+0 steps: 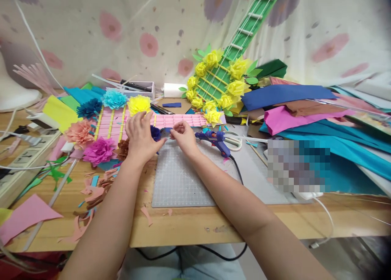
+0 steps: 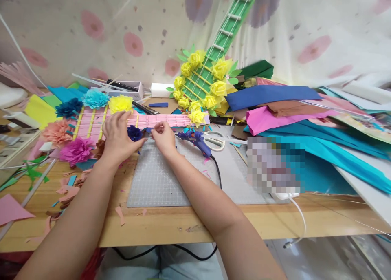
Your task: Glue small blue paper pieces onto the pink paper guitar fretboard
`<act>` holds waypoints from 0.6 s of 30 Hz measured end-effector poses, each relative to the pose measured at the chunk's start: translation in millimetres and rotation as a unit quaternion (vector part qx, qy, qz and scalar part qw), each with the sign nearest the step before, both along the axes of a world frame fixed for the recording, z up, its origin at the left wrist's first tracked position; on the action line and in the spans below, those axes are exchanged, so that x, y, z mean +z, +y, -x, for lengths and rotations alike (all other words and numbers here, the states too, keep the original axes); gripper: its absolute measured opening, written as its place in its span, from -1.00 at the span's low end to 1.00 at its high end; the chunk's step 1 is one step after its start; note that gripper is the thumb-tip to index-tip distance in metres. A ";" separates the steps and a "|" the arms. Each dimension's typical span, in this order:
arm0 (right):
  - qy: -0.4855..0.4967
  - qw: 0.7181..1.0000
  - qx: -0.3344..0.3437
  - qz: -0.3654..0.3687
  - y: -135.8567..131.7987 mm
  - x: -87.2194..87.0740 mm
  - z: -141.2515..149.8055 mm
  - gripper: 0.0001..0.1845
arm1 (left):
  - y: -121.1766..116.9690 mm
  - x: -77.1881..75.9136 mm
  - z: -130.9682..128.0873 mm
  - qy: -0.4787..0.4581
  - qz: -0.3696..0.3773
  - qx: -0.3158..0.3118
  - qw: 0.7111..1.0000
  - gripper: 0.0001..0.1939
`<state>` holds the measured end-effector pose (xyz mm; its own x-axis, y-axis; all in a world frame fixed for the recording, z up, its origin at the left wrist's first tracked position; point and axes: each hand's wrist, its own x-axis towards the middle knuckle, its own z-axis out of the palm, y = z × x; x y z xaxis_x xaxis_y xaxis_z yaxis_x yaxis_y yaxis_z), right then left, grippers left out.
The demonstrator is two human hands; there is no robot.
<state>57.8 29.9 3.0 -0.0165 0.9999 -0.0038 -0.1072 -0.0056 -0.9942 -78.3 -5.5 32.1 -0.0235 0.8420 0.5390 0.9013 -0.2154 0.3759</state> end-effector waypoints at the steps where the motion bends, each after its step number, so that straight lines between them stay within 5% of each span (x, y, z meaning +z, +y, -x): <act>1: -0.007 1.000 -0.006 -0.011 -0.1 -2.5 -0.3 -0.79 | -0.4 -2.7 -3.8 0.021 0.014 -0.006 1.000 -0.17; 18: -0.104 0.994 -0.006 -0.004 -9.1 -12.7 19.4 -0.48 | 3.0 4.8 7.8 -0.012 0.007 0.041 0.999 -0.27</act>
